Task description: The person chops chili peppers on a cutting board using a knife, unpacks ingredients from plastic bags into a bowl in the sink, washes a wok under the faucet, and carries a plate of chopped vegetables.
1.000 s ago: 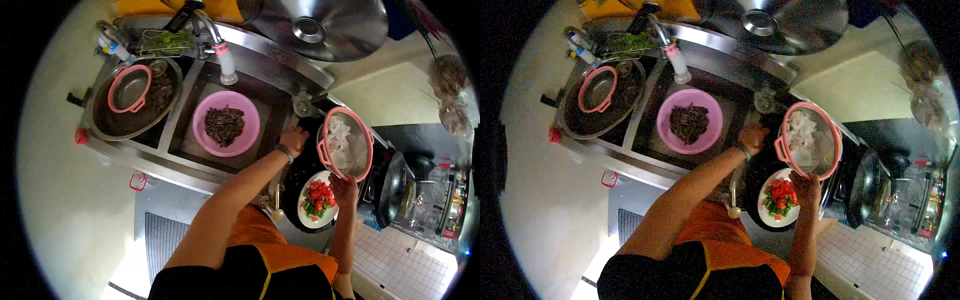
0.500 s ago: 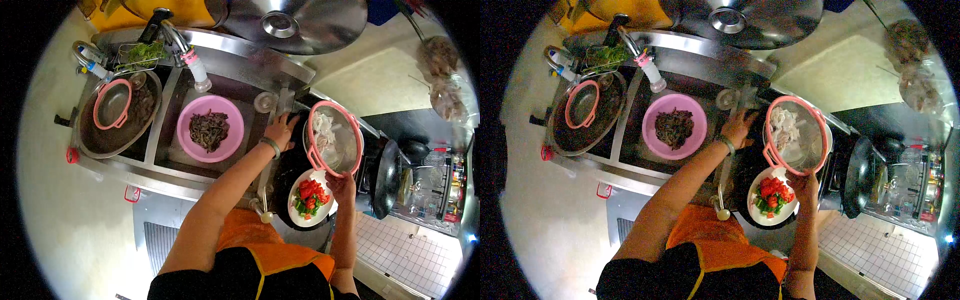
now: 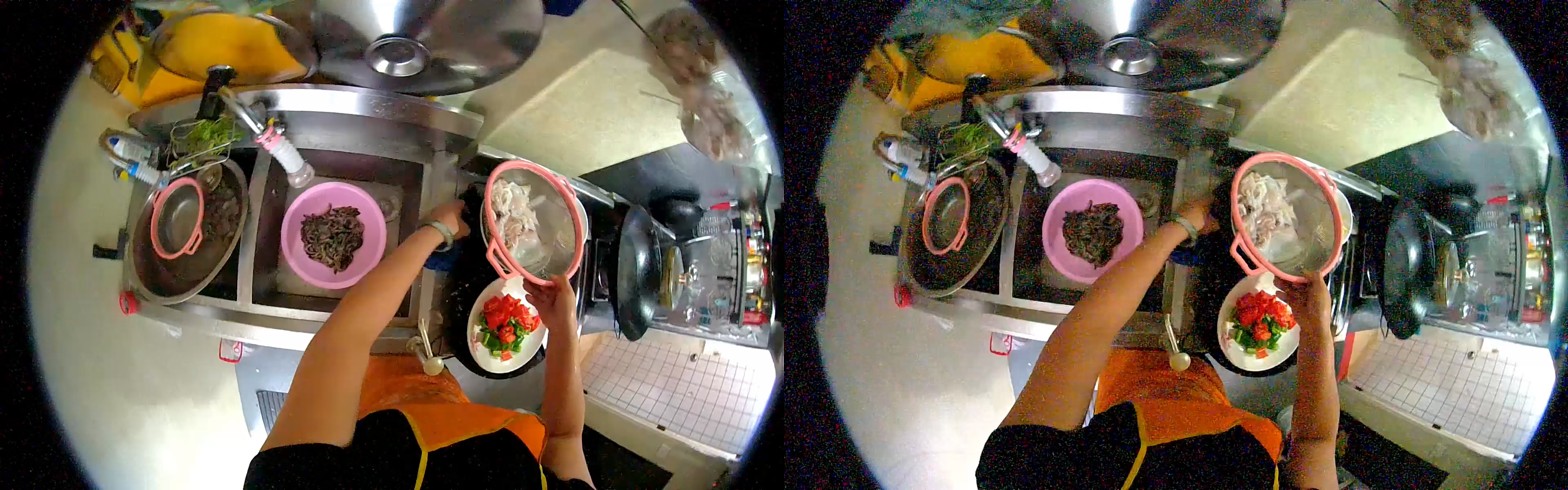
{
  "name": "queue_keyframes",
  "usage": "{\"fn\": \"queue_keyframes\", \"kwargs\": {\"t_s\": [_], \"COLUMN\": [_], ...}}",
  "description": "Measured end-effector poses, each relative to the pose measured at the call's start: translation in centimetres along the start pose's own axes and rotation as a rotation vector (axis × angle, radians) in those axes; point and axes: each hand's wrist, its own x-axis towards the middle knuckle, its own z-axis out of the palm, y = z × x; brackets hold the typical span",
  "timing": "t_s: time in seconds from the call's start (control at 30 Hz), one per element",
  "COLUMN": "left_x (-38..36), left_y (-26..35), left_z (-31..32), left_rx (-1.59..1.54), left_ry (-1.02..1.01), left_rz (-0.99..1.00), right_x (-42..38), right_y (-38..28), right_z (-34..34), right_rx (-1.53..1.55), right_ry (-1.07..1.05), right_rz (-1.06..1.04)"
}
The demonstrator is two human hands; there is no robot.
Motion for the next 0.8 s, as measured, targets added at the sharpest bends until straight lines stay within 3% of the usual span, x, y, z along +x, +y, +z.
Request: {"fn": "queue_keyframes", "kwargs": {"t_s": [0.03,0.1,0.2,0.3,0.33,0.43,0.5,0.53,0.63,0.7,0.73,0.8], "left_x": [-1.0,-2.5,-2.7,-4.7,-5.5,-6.5,-8.7,-9.6,-12.7,-15.8,-17.1,-19.9], "left_y": [-0.5,0.0,-0.7,0.9,1.8,2.1,4.5,4.7,3.9,4.7,4.3,4.9], "left_z": [-0.3,-1.4,-1.0,-1.7,-2.1,-4.9,-8.0,-8.7,-9.4,-11.4,-11.8,-13.0], "left_rx": [-0.137,-0.429,-0.577,-0.669,-0.463,-0.726,-0.908,-0.815,-0.888,-0.937,-1.163,-1.111], "left_ry": [0.101,0.030,0.005,0.057,0.175,0.237,0.120,0.098,0.166,0.159,0.092,0.134], "left_rz": [0.041,-0.051,-0.153,-0.151,-0.142,0.016,0.046,0.048,0.063,-0.040,-0.006,0.064], "right_x": [0.0,-0.4,0.0,-0.3,0.2,0.3,0.5,0.4,0.1,0.5,0.4,-0.7], "right_y": [0.0,-0.5,-0.4,-0.7,-0.5,-0.2,-0.2,0.2,0.9,1.3,1.4,1.2], "right_z": [-0.1,0.5,-0.5,0.1,-0.4,-0.5,-0.5,-0.5,0.4,0.0,-0.1,0.0], "right_rx": [-0.002,0.008,0.000,-0.007,0.005,0.011,0.042,0.052,0.078,0.102,0.098,0.058], "right_ry": [0.010,0.072,0.039,0.034,0.005,0.020,-0.003,-0.037,-0.090,-0.128,-0.123,-0.135], "right_rz": [0.004,0.015,0.000,0.010,0.014,-0.004,0.043,0.029,0.013,0.019,0.027,0.095]}}
